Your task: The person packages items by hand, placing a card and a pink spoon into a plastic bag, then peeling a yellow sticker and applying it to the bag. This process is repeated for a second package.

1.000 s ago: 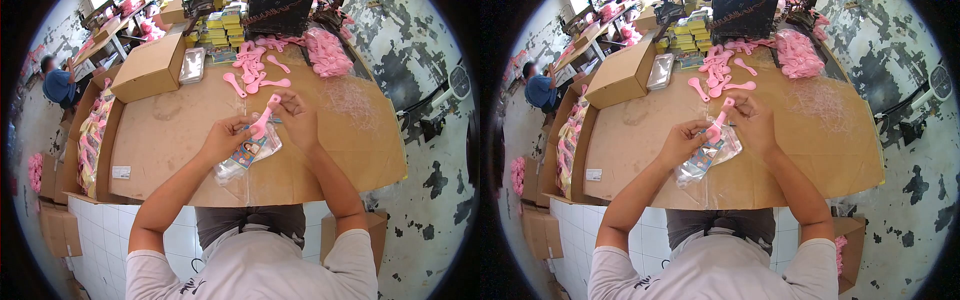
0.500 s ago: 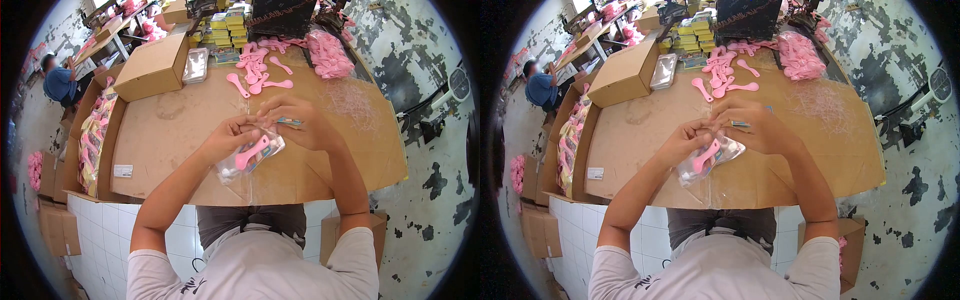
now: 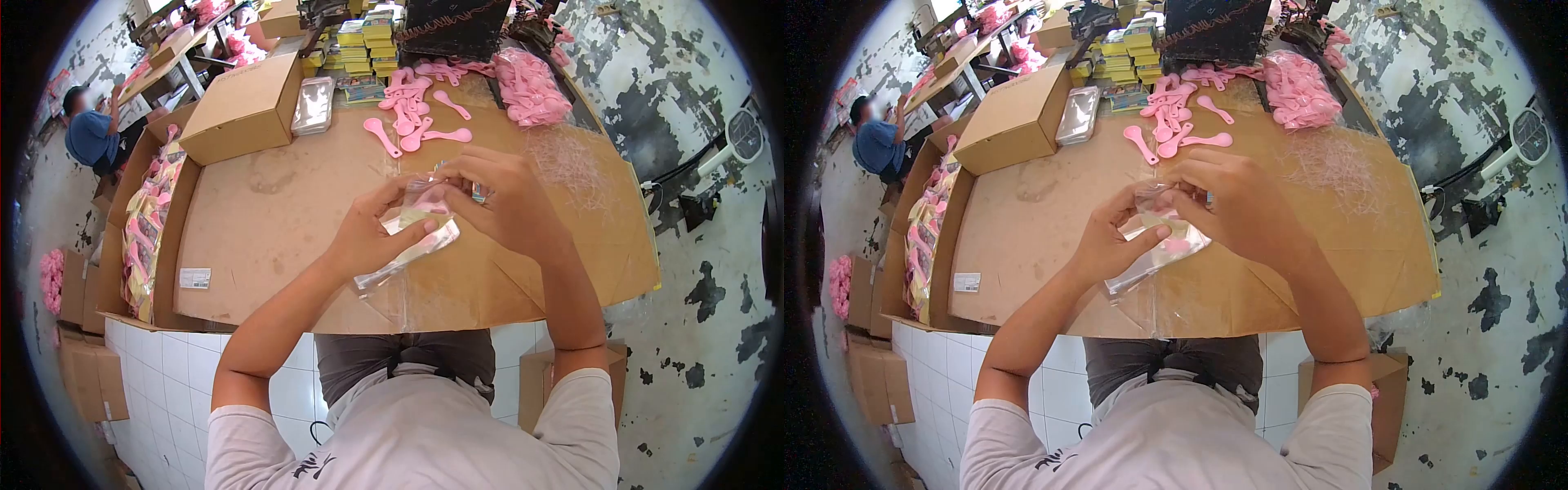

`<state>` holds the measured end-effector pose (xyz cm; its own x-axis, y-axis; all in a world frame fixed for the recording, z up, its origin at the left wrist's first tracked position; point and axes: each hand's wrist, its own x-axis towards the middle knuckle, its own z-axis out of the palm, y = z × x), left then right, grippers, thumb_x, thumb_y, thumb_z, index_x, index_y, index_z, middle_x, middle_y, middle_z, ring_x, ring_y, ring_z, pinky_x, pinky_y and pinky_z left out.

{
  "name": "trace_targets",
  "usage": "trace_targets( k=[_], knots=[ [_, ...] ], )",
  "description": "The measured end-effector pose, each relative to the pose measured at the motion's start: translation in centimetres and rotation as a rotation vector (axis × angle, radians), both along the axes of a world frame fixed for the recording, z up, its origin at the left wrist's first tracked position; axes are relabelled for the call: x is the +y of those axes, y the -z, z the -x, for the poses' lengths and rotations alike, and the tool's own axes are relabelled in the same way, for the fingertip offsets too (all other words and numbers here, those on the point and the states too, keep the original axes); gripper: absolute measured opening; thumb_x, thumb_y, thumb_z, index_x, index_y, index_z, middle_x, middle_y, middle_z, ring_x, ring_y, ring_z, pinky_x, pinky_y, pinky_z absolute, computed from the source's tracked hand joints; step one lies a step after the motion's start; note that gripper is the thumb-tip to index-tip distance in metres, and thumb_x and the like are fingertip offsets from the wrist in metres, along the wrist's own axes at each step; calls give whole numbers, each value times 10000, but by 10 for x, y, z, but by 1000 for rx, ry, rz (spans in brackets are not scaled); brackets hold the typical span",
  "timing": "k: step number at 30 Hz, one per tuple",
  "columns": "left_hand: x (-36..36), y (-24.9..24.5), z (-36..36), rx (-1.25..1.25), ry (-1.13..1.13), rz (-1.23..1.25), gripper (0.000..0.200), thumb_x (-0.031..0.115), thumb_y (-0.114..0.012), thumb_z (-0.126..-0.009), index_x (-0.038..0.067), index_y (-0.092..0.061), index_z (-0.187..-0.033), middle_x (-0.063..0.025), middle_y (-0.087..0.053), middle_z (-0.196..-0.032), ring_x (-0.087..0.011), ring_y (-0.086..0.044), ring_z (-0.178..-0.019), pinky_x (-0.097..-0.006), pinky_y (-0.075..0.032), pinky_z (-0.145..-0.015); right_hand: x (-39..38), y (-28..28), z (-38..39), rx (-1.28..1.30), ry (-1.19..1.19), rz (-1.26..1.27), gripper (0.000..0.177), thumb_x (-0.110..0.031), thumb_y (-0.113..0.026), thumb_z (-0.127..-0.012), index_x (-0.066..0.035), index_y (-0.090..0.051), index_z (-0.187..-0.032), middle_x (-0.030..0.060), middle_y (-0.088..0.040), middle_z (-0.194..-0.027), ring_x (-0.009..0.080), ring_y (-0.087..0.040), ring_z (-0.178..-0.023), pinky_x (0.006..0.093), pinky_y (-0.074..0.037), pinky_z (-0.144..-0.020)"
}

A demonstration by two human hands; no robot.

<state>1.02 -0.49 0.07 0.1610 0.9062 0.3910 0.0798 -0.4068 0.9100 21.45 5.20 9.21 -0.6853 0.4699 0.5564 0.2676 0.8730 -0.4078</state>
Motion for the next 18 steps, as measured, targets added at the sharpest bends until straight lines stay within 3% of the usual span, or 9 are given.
trace_targets(
  k=[5, 8, 14, 18],
  knots=[
    [0, -10, 1, -63, -25, 134, 398, 99, -712, -968, 12, -604, -1340, -76, -750, -1078, -92, -682, -979, -255, -537, -840, 2, 7, 8, 47, 5, -6, 143, -45, -743, -850, -6, -684, -975, 120, -628, -831, 268, -639, -699, 377, -519, -646],
    [3, -8, 1, -200, -81, 197, 370, 56, -713, -963, -17, -627, -1316, -76, -765, -958, -69, -699, -842, -203, -545, -699, 15, 21, 17, 268, 222, -239, 132, -38, -739, -848, -25, -686, -969, 104, -634, -858, 267, -635, -726, 383, -515, -651],
    [2, 0, 4, -104, -131, 87, 369, 33, -703, -959, -24, -623, -1315, -105, -765, -950, -75, -697, -836, -218, -535, -661, 6, 20, 28, 58, 110, -523, 200, -81, -763, -768, -60, -679, -949, 59, -631, -936, 243, -633, -913, 376, -495, -782],
    [7, 18, 8, 160, -246, -110, 459, 100, -764, -893, -24, -620, -1311, -107, -758, -811, -55, -624, -596, -234, -462, -518, 9, 34, 34, -18, 133, -573, 253, -127, -758, -713, -43, -663, -932, 62, -609, -935, 248, -613, -926, 387, -469, -844]
  ],
)
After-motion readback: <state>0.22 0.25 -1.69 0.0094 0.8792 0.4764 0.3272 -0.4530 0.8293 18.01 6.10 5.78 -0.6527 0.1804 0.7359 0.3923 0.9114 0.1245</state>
